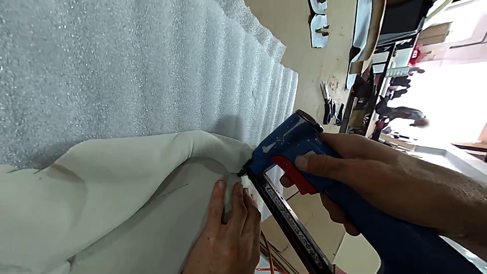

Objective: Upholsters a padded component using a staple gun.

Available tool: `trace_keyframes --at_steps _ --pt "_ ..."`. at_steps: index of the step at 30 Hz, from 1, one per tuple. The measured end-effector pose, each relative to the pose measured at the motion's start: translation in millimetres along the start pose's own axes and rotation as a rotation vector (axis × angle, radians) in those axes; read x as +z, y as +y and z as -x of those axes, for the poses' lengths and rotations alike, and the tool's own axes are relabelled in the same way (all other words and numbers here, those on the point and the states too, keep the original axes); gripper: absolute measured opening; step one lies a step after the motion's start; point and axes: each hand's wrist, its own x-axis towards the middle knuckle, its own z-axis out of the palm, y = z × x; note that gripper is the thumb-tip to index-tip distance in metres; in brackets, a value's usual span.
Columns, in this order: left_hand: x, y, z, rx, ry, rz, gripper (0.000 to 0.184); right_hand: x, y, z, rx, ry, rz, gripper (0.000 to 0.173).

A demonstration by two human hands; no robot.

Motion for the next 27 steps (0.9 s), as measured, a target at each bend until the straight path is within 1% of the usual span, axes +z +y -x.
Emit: trace_keyframes --at_steps 9,10,13,14,18,24,27 --pt "1 0 -1 0.007 0.013 0.035 0.048 3 6 5 -0.024 0.032 -0.024 0.021" --pt "2 -1 0 0.013 0.036 0.041 0.047 1 9 6 -0.045 0.025 -0.038 0.022" --pt "0 -3 7 0.002 0.169 0.076 0.035 -3 18 8 -0.101 0.006 -0.087 0.021" --pt "-4 -4 12 0.002 0.178 0.063 0.033 -2 21 9 -0.111 0.012 -0.108 0.02" --pt "-8 -7 22 -0.025 0.088 -0.042 0.04 5 28 11 -0.149 0.028 -0.154 0.019" --pt "-4 -4 14 -0.068 0.005 -0.056 0.054 16 29 14 -0.189 0.053 -0.148 0.019" --pt "-5 -4 12 -0.064 0.0 -0.076 0.054 26 30 18 -0.221 0.104 -0.151 0.019"
